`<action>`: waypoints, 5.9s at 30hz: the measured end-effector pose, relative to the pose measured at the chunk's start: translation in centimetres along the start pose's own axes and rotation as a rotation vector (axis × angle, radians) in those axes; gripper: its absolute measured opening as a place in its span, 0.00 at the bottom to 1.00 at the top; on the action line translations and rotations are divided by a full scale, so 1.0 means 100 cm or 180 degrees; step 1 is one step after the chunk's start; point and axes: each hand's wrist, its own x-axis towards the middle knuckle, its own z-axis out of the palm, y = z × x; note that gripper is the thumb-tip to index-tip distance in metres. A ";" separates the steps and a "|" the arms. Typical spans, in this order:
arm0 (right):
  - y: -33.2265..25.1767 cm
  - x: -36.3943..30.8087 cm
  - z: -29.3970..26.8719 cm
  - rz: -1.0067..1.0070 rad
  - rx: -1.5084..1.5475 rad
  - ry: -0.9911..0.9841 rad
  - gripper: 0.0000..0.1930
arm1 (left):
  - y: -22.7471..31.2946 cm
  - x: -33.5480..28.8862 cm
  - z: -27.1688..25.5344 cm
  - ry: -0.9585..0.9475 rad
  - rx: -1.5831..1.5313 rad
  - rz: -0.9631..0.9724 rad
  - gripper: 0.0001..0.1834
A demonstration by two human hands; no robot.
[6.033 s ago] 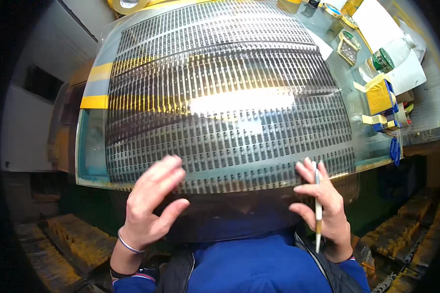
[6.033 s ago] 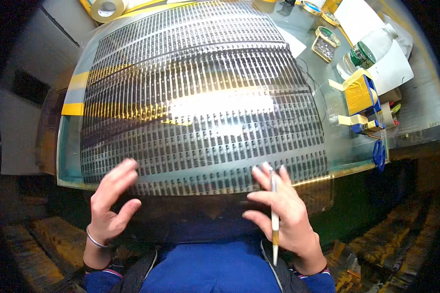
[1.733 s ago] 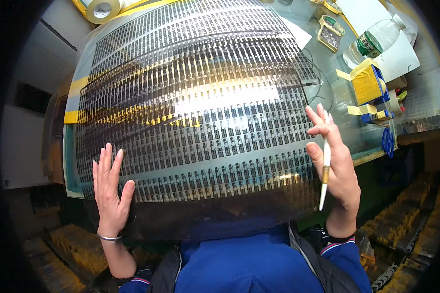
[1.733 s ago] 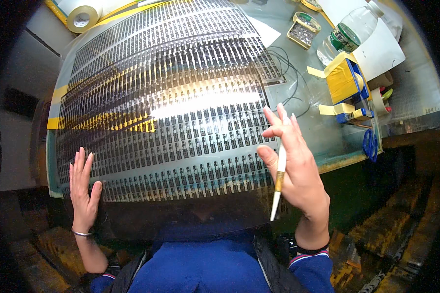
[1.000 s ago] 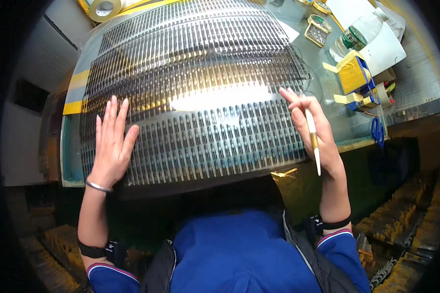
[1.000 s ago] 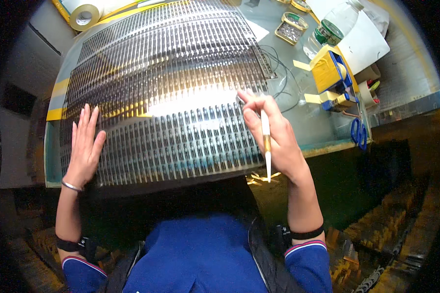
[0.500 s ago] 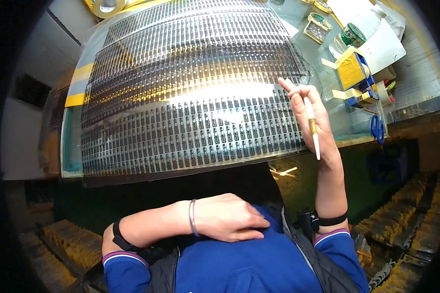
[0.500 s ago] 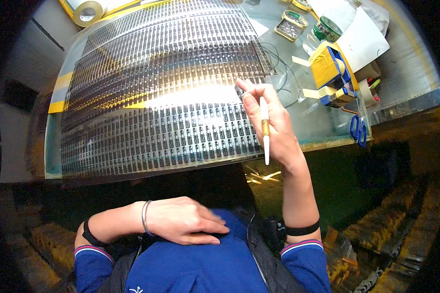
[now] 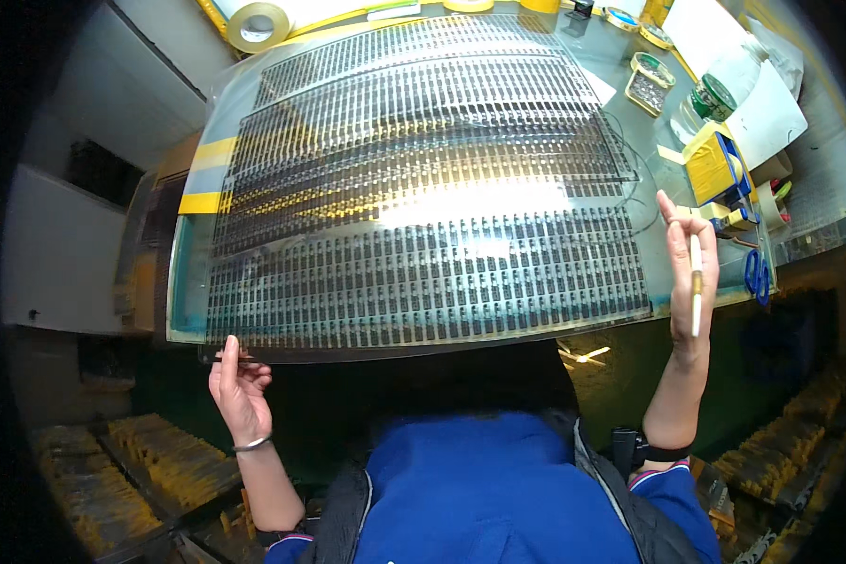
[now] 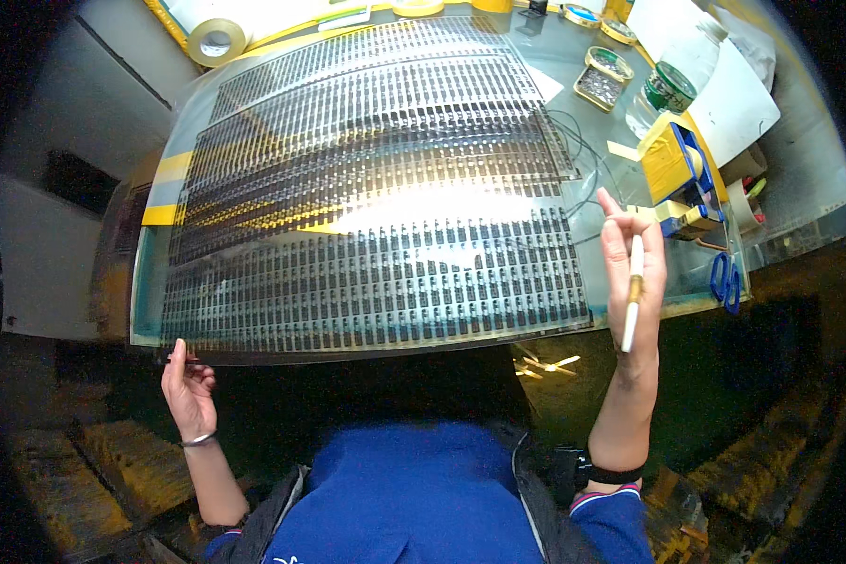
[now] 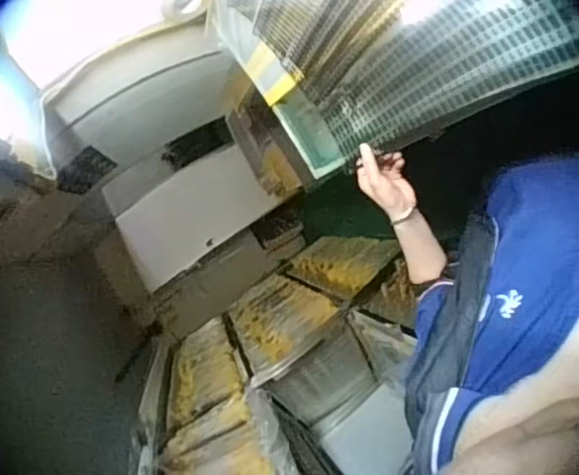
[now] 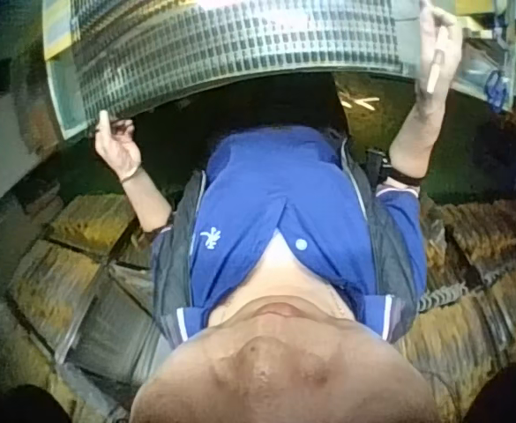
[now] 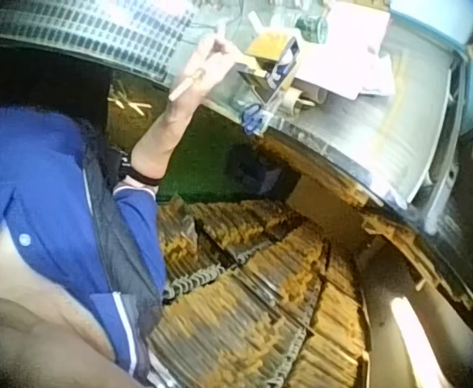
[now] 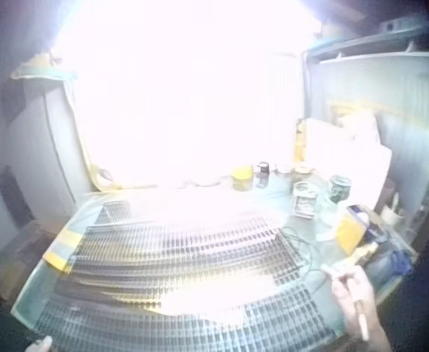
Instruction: The recorder uses a pen to mark specific positions or components on a large transparent sheet containing small metal patterns.
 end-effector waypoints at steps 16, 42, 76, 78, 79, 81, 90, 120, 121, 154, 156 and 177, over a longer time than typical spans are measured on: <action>-0.091 -0.037 0.158 -0.1405 0.0466 -0.3941 0.18 | -0.010 -0.007 0.008 -0.0607 0.0565 0.0449 0.10; -0.046 -0.008 0.127 -0.0571 -0.0936 -0.1321 0.16 | -0.015 -0.005 0.013 -0.0079 -0.0110 0.0698 0.11; -0.022 0.034 0.005 0.0349 0.0898 -0.0267 0.13 | -0.031 0.019 0.007 -0.0263 -0.1643 0.1032 0.20; -0.030 0.032 0.009 0.0218 0.0985 -0.0256 0.13 | -0.029 0.018 0.011 0.0086 -0.1473 0.1010 0.21; -0.037 0.031 0.010 0.0241 0.1009 -0.0204 0.13 | -0.031 0.020 0.011 0.0086 -0.1397 0.0992 0.20; -0.041 0.029 0.008 0.0121 0.0998 -0.0148 0.13 | -0.037 0.030 0.006 -0.0010 -0.1459 0.1078 0.19; -0.055 0.019 0.009 0.0401 0.1593 -0.0300 0.06 | -0.047 0.057 -0.027 -0.0327 -0.1456 0.1048 0.12; -0.047 0.009 0.026 0.0753 0.1815 -0.0316 0.11 | -0.040 0.066 -0.061 0.0481 -0.0910 0.0719 0.05; -0.047 0.009 0.026 0.0764 0.1857 -0.0316 0.11 | -0.045 0.069 -0.069 0.0355 -0.0823 0.0769 0.05; -0.046 0.005 0.025 0.0962 0.1282 -0.0125 0.12 | -0.022 0.043 -0.029 0.0111 -0.0663 0.0823 0.21; -0.038 0.005 0.025 0.0872 0.1159 -0.0096 0.14 | -0.018 0.041 -0.021 -0.0100 -0.0877 0.0876 0.12; -0.044 0.001 0.020 0.0586 0.1205 -0.0168 0.16 | -0.034 0.059 -0.049 0.0063 -0.0962 0.0828 0.07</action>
